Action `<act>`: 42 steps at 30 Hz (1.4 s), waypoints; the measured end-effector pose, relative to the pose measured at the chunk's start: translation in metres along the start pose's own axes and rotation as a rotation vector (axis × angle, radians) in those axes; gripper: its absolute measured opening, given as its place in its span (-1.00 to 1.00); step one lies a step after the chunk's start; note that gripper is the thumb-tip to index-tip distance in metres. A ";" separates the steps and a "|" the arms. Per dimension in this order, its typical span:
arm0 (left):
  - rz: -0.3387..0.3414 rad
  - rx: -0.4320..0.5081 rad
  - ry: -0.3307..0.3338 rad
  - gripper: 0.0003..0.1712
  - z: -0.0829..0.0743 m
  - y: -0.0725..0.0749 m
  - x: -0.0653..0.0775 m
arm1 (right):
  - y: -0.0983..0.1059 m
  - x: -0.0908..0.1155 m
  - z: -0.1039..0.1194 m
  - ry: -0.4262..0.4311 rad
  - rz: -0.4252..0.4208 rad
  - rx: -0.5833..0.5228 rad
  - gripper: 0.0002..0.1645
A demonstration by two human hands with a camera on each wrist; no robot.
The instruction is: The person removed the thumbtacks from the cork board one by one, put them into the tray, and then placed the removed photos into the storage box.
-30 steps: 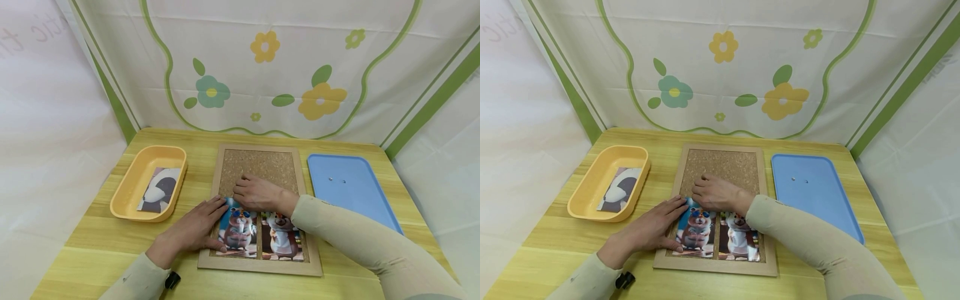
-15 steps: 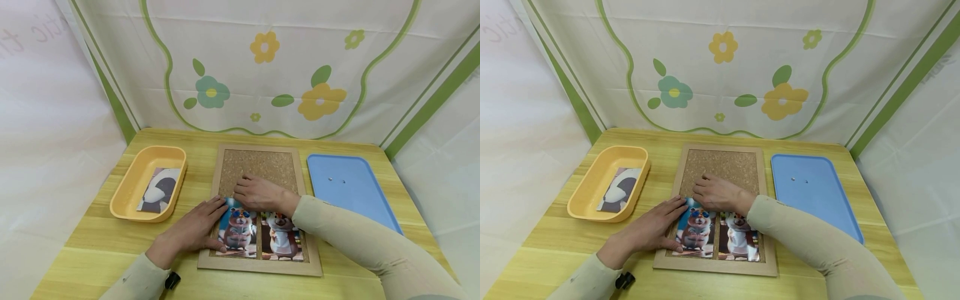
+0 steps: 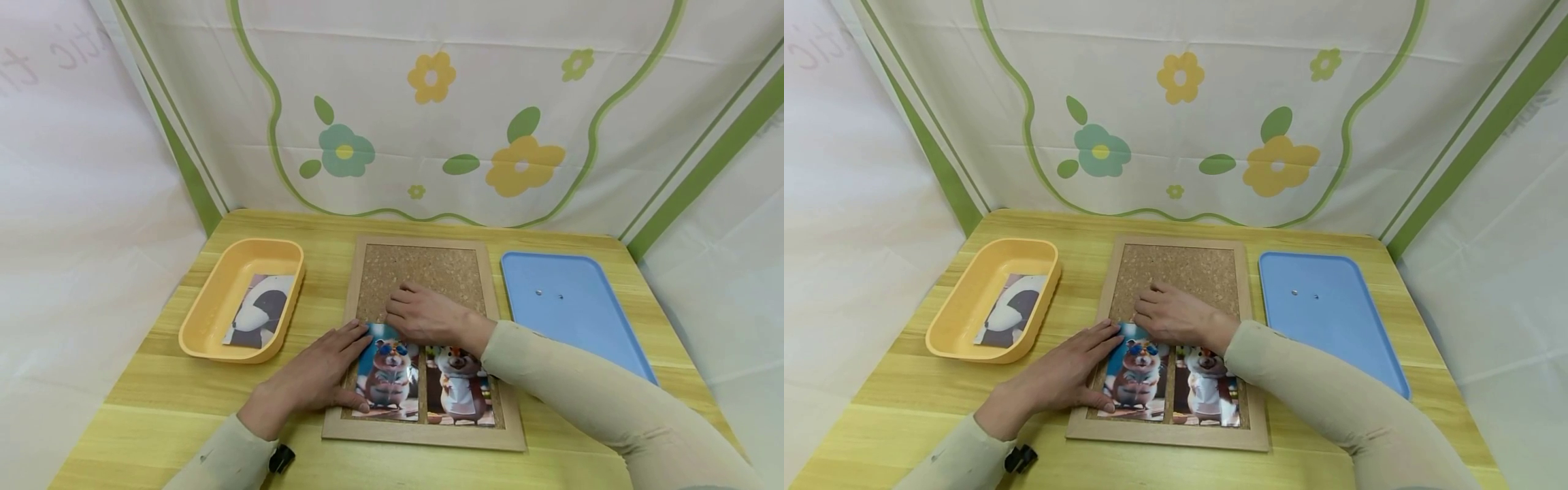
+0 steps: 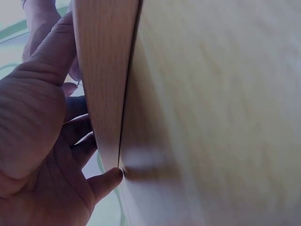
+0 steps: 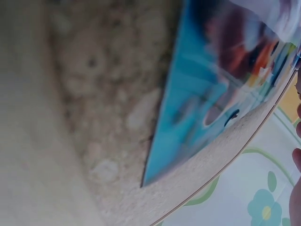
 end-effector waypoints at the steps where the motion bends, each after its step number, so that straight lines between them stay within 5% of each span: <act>1: 0.000 0.000 0.000 0.33 0.000 0.000 0.000 | 0.000 0.001 -0.001 -0.003 -0.005 -0.006 -0.76; 27: -0.004 0.022 -0.016 0.31 0.000 -0.001 -0.001 | 0.011 0.044 -0.033 -0.086 -0.106 -0.034 -0.80; 42: -0.005 0.043 -0.023 0.31 0.000 -0.001 -0.001 | 0.013 0.082 -0.058 -0.178 -0.064 0.011 -0.83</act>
Point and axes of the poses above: each hand's wrist, its own x-axis away from the middle knuckle, its own y-axis out of the back of the hand, z = x × y, the point moved 7 cm from there along -x, towards the middle knuckle, and after that the axes turned 13 degrees about -y, right-handed, at the moved point
